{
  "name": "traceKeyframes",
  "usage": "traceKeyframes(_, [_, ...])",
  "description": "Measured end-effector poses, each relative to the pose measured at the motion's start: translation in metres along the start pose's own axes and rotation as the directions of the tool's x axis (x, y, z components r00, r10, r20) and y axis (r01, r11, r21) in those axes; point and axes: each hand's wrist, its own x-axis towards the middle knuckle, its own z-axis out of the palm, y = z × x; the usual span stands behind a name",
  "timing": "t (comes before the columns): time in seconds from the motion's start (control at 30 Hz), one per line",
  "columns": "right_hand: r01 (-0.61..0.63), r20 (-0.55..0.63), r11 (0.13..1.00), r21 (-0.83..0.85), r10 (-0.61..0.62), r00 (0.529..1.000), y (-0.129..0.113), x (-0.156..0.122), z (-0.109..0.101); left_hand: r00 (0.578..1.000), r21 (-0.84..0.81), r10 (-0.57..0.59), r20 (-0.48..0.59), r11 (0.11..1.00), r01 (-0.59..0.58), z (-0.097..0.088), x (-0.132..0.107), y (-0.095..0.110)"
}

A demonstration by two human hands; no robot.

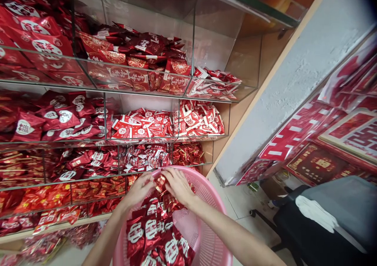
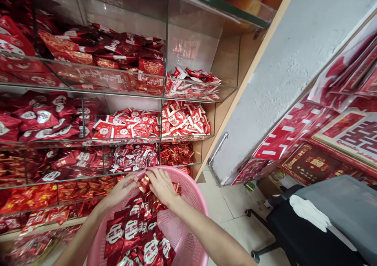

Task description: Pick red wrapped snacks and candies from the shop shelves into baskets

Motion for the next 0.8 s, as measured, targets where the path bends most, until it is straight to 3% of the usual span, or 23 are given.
traceKeyframes(0.1, [-0.129,-0.038,0.926,0.356,0.152,0.988,0.004,0.001,0.004,0.998,0.001,0.058,0.036,0.998,-0.058,-0.001,0.000,-0.003])
traceKeyframes(0.2, [-0.239,0.029,0.709,0.663,0.295,0.955,0.008,0.003,0.010,0.997,0.025,0.063,0.054,0.998,-0.064,-0.002,0.001,-0.005])
traceKeyframes(0.3, [-0.350,0.150,0.455,0.818,0.420,0.895,0.010,0.007,0.010,0.996,0.049,0.065,0.058,0.997,-0.068,-0.002,0.002,-0.006])
traceKeyframes(0.37, [-0.387,0.205,0.359,0.849,0.451,0.869,0.009,0.009,0.007,0.995,0.053,0.075,0.063,0.996,-0.078,-0.002,0.002,-0.007])
traceKeyframes(0.8, [-0.366,0.149,0.337,0.867,0.527,0.837,0.015,0.008,0.003,0.987,0.047,0.129,0.099,0.990,-0.135,-0.004,0.002,0.000])
